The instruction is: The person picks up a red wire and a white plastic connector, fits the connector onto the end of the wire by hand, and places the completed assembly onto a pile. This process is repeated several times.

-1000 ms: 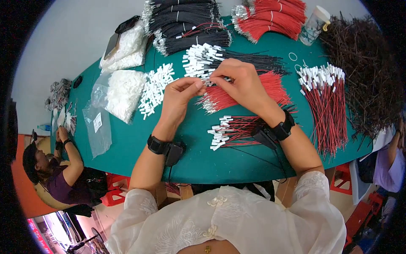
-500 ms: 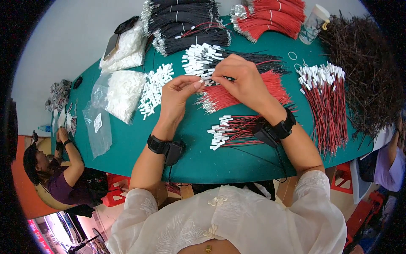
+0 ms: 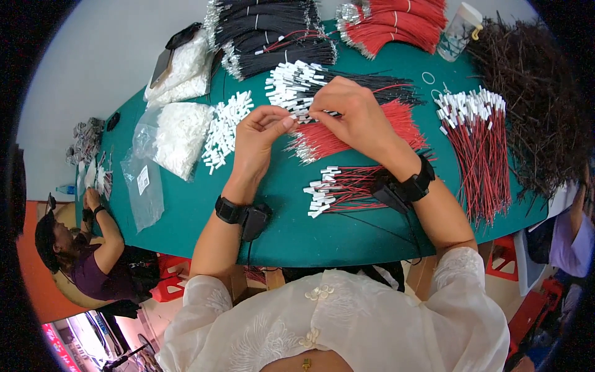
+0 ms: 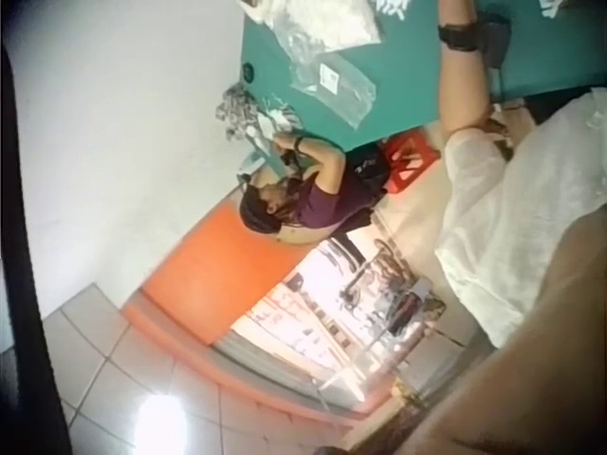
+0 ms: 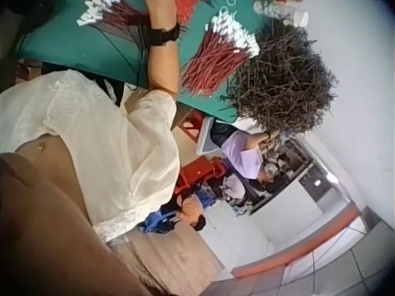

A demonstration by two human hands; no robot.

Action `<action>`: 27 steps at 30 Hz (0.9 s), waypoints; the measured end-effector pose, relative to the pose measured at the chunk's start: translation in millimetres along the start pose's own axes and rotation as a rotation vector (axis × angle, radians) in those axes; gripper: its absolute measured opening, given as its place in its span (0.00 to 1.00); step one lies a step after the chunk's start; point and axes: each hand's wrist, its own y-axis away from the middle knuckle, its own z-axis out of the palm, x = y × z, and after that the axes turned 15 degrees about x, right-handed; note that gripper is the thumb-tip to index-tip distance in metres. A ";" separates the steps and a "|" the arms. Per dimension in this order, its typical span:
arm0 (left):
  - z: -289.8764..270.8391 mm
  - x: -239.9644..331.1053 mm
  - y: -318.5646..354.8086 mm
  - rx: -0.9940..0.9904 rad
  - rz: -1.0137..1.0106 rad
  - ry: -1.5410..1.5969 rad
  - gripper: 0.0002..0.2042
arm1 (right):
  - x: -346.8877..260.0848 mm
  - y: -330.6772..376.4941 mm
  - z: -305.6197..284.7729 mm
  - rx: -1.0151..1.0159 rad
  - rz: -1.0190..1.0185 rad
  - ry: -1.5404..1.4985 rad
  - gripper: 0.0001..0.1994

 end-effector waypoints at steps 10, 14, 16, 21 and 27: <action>2.1 0.4 1.5 -0.009 0.015 -0.008 0.09 | -2.0 0.8 1.1 0.002 -0.008 0.006 0.06; 1.4 0.2 2.0 -0.033 0.053 -0.020 0.09 | -3.3 1.0 2.5 0.004 -0.016 0.008 0.06; 2.0 1.1 2.8 -0.050 0.084 -0.076 0.08 | -4.4 1.5 3.8 -0.003 0.012 -0.017 0.05; 4.5 4.9 6.1 -0.077 0.117 -0.134 0.08 | -3.1 2.8 3.5 -0.007 0.093 -0.088 0.05; 6.6 4.3 10.0 -0.104 0.123 -0.162 0.05 | -5.2 5.2 6.0 -0.041 0.110 -0.104 0.04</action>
